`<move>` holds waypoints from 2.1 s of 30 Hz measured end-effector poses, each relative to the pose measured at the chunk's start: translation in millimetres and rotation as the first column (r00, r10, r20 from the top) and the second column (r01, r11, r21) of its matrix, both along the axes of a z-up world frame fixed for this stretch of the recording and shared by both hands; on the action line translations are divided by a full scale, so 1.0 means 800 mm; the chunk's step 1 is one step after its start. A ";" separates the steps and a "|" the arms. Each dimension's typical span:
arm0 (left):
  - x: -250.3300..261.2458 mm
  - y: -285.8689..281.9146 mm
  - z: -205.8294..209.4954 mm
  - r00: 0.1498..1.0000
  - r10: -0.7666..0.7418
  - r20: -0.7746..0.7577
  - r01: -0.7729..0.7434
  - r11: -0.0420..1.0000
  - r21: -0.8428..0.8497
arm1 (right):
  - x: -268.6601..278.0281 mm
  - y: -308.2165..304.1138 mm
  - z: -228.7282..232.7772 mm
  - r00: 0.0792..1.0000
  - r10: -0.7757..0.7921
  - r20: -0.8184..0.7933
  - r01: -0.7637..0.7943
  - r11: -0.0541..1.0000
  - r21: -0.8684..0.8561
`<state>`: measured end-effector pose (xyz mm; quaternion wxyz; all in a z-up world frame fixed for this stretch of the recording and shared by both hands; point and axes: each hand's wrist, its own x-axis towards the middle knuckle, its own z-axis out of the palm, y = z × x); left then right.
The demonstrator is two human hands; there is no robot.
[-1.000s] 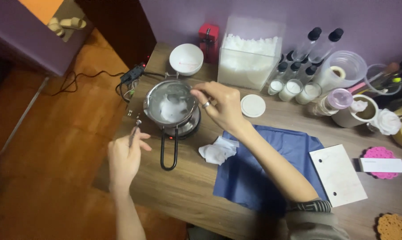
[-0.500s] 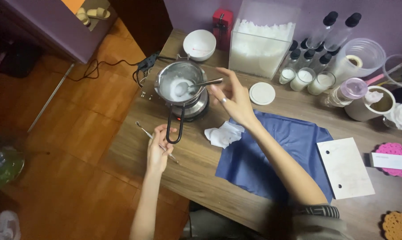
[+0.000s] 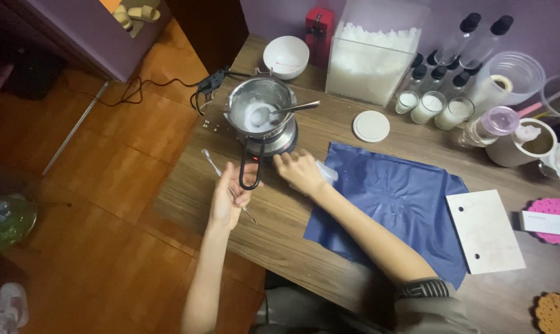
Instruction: Preparing wax in a melting pot by stirring and cleaning the container with a cloth.
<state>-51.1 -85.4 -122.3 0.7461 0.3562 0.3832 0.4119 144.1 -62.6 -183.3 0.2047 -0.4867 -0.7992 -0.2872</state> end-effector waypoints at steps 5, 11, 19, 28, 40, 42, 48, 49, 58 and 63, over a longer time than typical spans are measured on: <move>0.003 -0.002 0.017 0.992 -0.127 0.008 0.126 0.989 0.076 | 0.001 0.004 0.001 1.000 0.024 -0.003 -0.024 0.996 0.086; 0.012 0.001 0.030 0.977 -0.211 0.021 0.208 0.973 0.096 | -0.003 0.023 -0.040 0.998 0.052 0.020 -0.054 0.995 0.088; 0.011 0.002 0.049 0.981 -0.192 -0.010 0.192 0.975 0.113 | 0.011 0.008 -0.001 0.998 0.057 0.019 -0.058 0.997 0.053; 0.017 0.007 0.044 0.988 -0.152 -0.015 0.152 0.983 0.099 | -0.002 0.022 -0.028 0.996 0.079 0.041 -0.082 0.995 0.062; 0.021 -0.005 0.066 0.979 -0.150 -0.137 0.179 0.955 0.235 | -0.016 0.015 -0.013 0.986 0.146 0.085 -0.150 0.987 0.050; 0.018 -0.003 0.056 0.976 -0.146 -0.162 0.182 0.954 0.238 | -0.021 0.016 -0.023 0.984 0.151 0.094 -0.156 0.986 0.058; 0.017 -0.001 0.064 0.976 -0.153 -0.156 0.190 0.948 0.256 | -0.018 0.016 -0.016 0.991 0.121 0.060 -0.125 0.991 0.056; 0.013 -0.004 0.061 0.974 -0.158 -0.160 0.196 0.946 0.259 | -0.025 0.018 -0.021 0.992 0.115 0.058 -0.119 0.991 0.061; 0.019 -0.037 0.084 0.953 -0.150 -0.265 0.243 0.899 0.365 | -0.008 -0.036 0.010 0.992 0.124 -0.013 -0.120 0.975 0.187; 0.042 -0.062 0.107 0.961 -0.275 -0.012 0.259 0.889 0.377 | 0.065 -0.147 0.052 0.966 0.259 -0.021 -0.255 0.959 0.120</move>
